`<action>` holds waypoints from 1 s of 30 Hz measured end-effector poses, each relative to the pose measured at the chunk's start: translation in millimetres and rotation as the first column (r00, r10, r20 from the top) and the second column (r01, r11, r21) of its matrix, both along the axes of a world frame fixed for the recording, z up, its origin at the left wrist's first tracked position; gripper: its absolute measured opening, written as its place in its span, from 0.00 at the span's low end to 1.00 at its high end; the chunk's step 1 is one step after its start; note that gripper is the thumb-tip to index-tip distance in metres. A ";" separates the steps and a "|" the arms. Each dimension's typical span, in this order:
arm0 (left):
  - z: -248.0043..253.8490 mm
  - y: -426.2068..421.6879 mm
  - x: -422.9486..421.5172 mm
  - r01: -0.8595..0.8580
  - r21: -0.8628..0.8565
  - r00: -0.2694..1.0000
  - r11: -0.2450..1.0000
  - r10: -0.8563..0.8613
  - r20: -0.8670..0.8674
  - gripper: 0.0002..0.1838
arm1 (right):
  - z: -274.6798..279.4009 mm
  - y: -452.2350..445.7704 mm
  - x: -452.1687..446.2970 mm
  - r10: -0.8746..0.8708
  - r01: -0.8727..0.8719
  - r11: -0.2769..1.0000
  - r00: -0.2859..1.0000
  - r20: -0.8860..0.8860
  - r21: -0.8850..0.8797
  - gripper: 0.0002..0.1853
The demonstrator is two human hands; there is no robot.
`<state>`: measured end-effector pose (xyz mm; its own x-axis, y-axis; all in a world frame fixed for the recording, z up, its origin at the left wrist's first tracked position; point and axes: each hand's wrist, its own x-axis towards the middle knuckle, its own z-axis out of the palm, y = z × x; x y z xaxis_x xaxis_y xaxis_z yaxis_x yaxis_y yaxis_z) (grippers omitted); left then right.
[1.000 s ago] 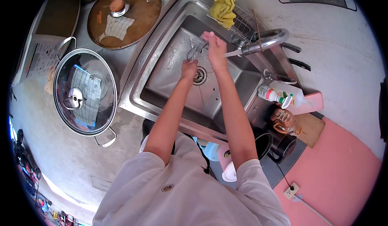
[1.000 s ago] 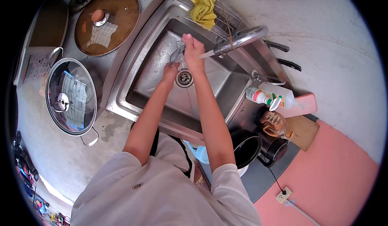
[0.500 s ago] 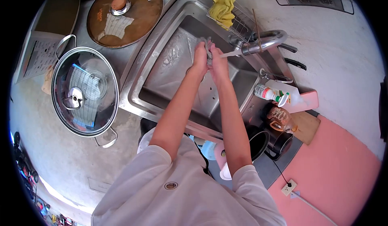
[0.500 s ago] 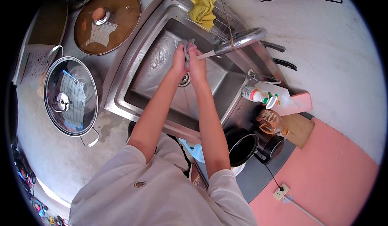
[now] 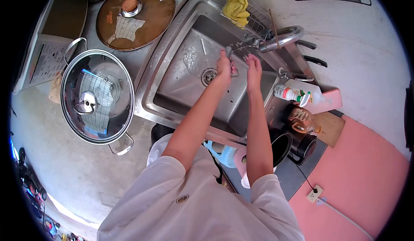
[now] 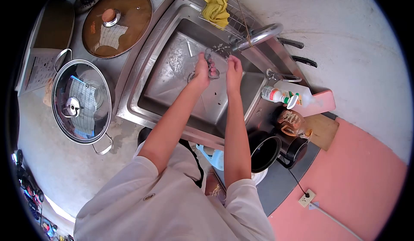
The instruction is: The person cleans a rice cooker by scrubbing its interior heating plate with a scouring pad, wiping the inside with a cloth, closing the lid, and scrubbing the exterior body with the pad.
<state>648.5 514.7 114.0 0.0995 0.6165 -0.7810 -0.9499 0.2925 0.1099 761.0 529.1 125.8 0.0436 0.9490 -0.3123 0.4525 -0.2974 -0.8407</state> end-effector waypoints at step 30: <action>73.0 -322.6 -146.7 0.578 -0.663 -0.661 0.475 -0.202 -0.722 0.24 | -135.9 -77.8 -37.4 0.384 -0.333 0.922 0.710 0.591 -0.199 0.26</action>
